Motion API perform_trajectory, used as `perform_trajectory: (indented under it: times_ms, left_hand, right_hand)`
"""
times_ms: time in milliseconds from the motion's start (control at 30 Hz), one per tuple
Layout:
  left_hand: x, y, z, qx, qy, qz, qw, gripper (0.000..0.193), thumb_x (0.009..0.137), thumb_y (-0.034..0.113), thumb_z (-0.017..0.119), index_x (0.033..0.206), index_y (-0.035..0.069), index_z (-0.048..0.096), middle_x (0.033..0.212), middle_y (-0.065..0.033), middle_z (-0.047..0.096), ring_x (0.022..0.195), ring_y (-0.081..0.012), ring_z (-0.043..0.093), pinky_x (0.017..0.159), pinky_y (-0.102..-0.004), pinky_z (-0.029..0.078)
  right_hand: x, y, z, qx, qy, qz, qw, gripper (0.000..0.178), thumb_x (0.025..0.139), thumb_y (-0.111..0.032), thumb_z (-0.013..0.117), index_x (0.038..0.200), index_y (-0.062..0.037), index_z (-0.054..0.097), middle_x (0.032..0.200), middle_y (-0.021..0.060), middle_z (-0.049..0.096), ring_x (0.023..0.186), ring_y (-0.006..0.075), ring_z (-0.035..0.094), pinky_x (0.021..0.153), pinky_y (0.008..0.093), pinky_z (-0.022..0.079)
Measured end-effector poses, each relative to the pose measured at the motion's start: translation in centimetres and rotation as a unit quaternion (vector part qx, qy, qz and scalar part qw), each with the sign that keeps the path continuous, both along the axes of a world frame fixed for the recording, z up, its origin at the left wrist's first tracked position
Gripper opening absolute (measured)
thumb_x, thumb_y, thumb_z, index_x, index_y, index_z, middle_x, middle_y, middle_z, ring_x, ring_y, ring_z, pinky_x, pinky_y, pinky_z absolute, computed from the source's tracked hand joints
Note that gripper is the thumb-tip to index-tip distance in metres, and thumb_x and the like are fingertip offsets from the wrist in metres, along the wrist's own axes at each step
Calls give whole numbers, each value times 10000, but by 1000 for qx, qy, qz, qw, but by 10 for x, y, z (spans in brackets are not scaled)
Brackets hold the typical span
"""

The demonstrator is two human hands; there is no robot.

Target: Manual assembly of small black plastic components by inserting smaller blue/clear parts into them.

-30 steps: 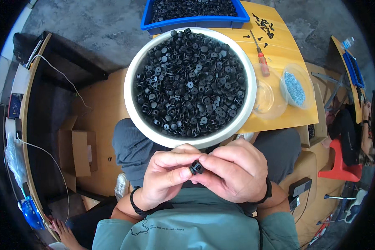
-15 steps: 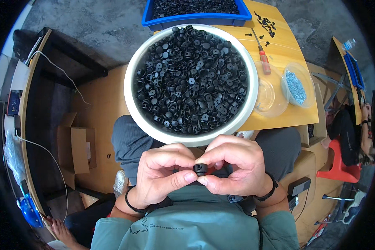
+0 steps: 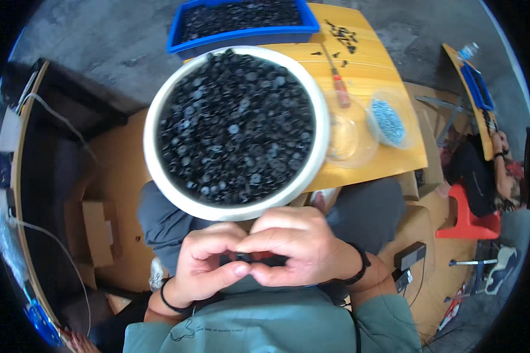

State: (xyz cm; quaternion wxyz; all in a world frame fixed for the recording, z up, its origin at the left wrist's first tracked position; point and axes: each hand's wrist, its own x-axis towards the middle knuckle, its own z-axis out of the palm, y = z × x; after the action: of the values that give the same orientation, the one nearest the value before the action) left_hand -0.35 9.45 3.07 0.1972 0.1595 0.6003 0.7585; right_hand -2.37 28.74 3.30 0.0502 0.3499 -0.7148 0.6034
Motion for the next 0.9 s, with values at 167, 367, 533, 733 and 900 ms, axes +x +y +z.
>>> perform_trajectory:
  times_ms: [167,367,533,733,900]
  left_hand:
    - [1,-7,-21,-188,36,-76,978,175,714,28,743,865,-6,659,792,-37,615,601,-67,544,513,-191,427]
    - [0,-2,-82,-508,189,-59,838,300,703,97,705,969,-16,626,804,-157,609,678,-284,584,607,-365,473]
    - [-7,-1,-93,-518,308,-9,798,384,717,113,695,1064,-14,590,854,-175,624,745,-341,596,679,-402,491]
    - [-4,-2,-57,-437,161,-116,877,371,755,121,693,1079,-31,594,893,-176,637,732,-299,620,668,-359,508]
    - [-1,-10,-16,-272,91,-124,950,261,784,134,688,993,-18,649,838,-113,651,677,-184,621,605,-279,495]
  right_hand:
    - [-16,41,5,140,-2,-26,990,301,714,-210,716,944,-34,632,828,115,609,765,285,611,670,361,496]
    - [-61,116,-36,285,-73,-426,856,65,704,-68,642,764,-49,656,704,122,638,641,291,619,584,380,483]
    - [-82,105,-68,419,-68,-396,814,76,665,-44,634,736,-42,663,722,159,642,698,327,633,640,411,496]
    - [-99,83,-61,539,-158,-371,739,83,656,-34,627,721,-17,676,766,208,643,758,352,644,704,412,512]
    - [-104,90,-78,555,-162,-380,722,152,672,-169,670,726,-27,665,755,222,631,744,377,632,657,432,502]
